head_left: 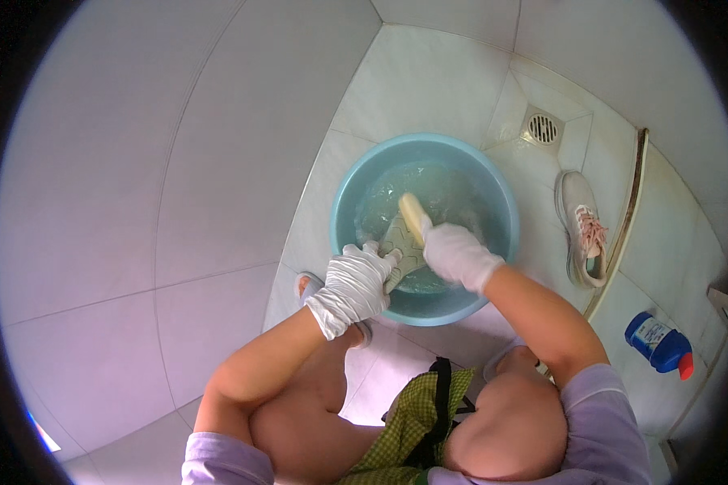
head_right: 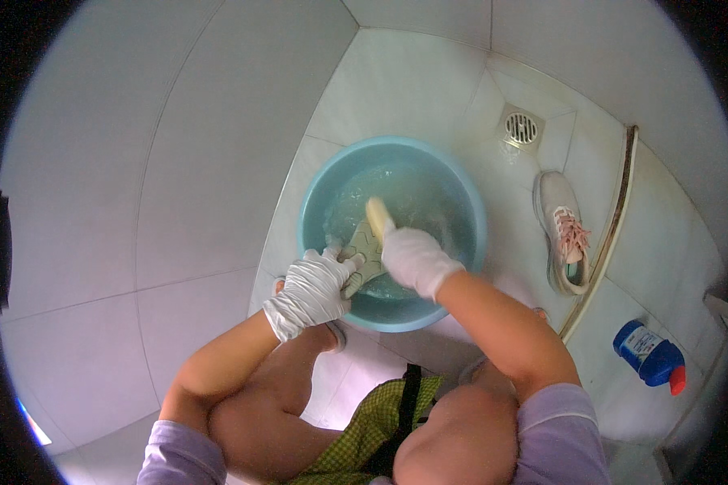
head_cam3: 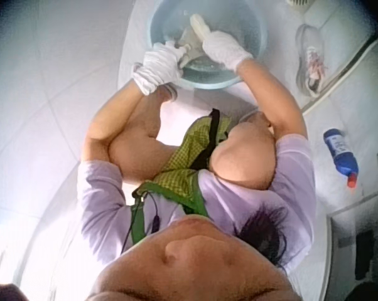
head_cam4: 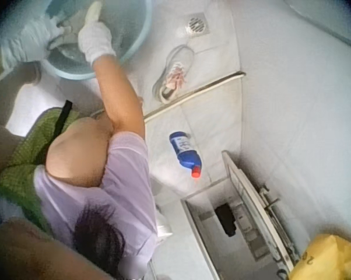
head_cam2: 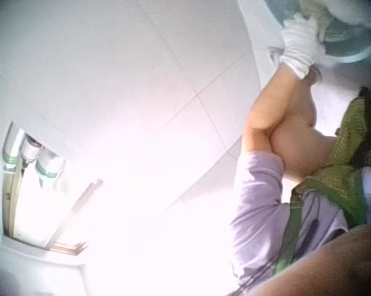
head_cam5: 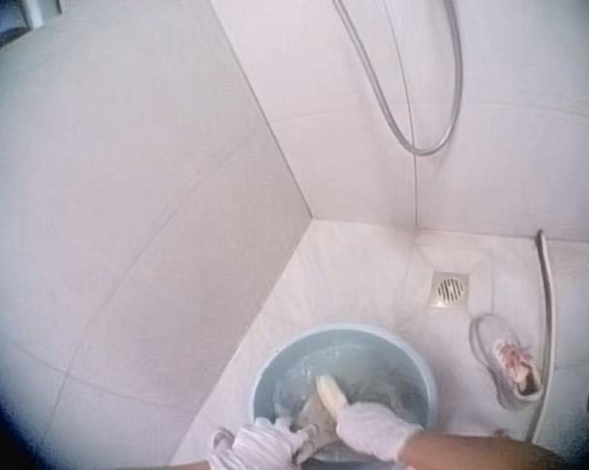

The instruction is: The person washes a pair of shoes in a basin of soapy water by scrubbing the exterior and soles with a brush.

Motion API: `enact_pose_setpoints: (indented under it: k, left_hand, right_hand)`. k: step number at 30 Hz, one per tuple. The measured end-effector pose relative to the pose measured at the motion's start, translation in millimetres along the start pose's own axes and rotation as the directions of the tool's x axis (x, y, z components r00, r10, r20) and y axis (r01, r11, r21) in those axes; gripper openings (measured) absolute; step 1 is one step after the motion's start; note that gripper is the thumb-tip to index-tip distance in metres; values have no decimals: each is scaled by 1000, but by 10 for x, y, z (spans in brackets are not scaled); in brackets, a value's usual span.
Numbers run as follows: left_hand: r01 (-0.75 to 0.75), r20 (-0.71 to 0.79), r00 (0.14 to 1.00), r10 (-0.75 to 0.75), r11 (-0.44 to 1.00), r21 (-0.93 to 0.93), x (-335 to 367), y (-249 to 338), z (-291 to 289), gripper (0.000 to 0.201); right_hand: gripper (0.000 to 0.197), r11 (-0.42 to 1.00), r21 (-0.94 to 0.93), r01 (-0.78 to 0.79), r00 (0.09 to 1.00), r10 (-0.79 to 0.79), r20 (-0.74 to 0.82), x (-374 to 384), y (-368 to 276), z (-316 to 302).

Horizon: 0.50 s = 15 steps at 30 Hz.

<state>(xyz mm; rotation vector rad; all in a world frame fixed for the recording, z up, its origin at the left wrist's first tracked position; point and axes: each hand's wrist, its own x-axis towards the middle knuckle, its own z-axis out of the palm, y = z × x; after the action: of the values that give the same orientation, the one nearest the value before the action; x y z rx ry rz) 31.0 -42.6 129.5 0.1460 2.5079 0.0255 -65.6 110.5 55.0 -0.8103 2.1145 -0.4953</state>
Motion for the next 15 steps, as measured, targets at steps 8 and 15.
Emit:
enact_pose_setpoints:
  k: [8, 15]
  left_hand:
    - [5, 17, 1000, -5, 1000, -21, 23, 80, -37, 62]
    - [22, -16, 1000, -22, 1000, -20, -53, 42, -1, 57]
  right_hand:
    - [39, 986, 130, -107, 994, 103, 39, 151, 147, -76]
    - [47, 991, -127, 30, 993, -15, 114, -222, -202, 17]
